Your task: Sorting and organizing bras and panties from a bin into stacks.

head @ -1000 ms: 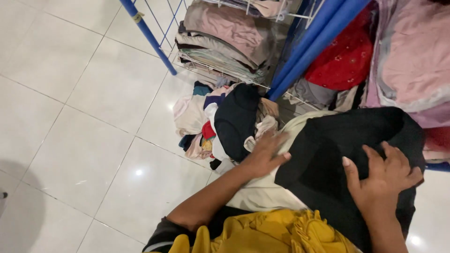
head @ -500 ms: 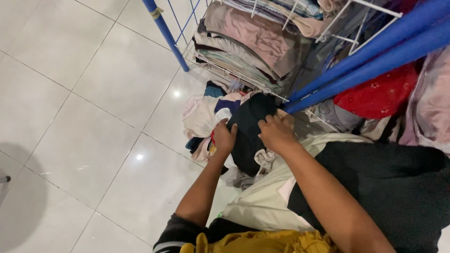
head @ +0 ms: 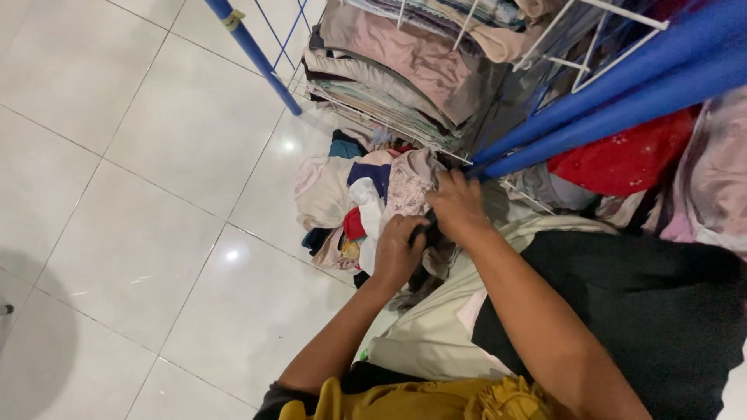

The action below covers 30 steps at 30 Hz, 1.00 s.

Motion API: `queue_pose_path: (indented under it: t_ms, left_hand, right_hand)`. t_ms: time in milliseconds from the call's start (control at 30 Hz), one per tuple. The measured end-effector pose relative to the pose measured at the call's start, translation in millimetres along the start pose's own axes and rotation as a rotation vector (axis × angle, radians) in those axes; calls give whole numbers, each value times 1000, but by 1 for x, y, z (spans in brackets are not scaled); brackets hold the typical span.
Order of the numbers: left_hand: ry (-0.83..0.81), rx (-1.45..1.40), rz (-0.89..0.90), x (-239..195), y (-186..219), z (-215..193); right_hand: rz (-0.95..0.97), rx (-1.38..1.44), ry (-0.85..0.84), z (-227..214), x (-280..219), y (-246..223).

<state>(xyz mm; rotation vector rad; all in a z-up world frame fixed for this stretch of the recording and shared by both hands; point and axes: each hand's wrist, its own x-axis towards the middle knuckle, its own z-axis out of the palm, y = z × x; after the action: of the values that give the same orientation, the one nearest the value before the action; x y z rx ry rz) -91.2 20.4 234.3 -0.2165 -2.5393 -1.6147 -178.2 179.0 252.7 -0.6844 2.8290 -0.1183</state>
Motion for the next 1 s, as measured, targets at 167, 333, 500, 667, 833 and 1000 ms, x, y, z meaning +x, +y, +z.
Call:
queue_pose_path:
  t_ms: [167,333,500,667,833,1000]
  left_hand:
    - [95,5,38,10,15,-31]
    - [140,73,-56,20,59,-67]
    - [234,-32,190,27,141,-106]
    - [316,-137,447,19,217,-128]
    - [420,-97,652,-3,276,-131]
    - [411,-78,808,-9,329,-117]
  right_hand:
    - [147,110,103,-14,-9,16]
    - [13,448,467,-55,-38,32]
    - [-46,562,701,-147,-108,22]
    - [97,536,819,-215,-192,10]
    - [165,447,1104,-241,-287,3]
    - [207,602,1308,-251,-384,-5]
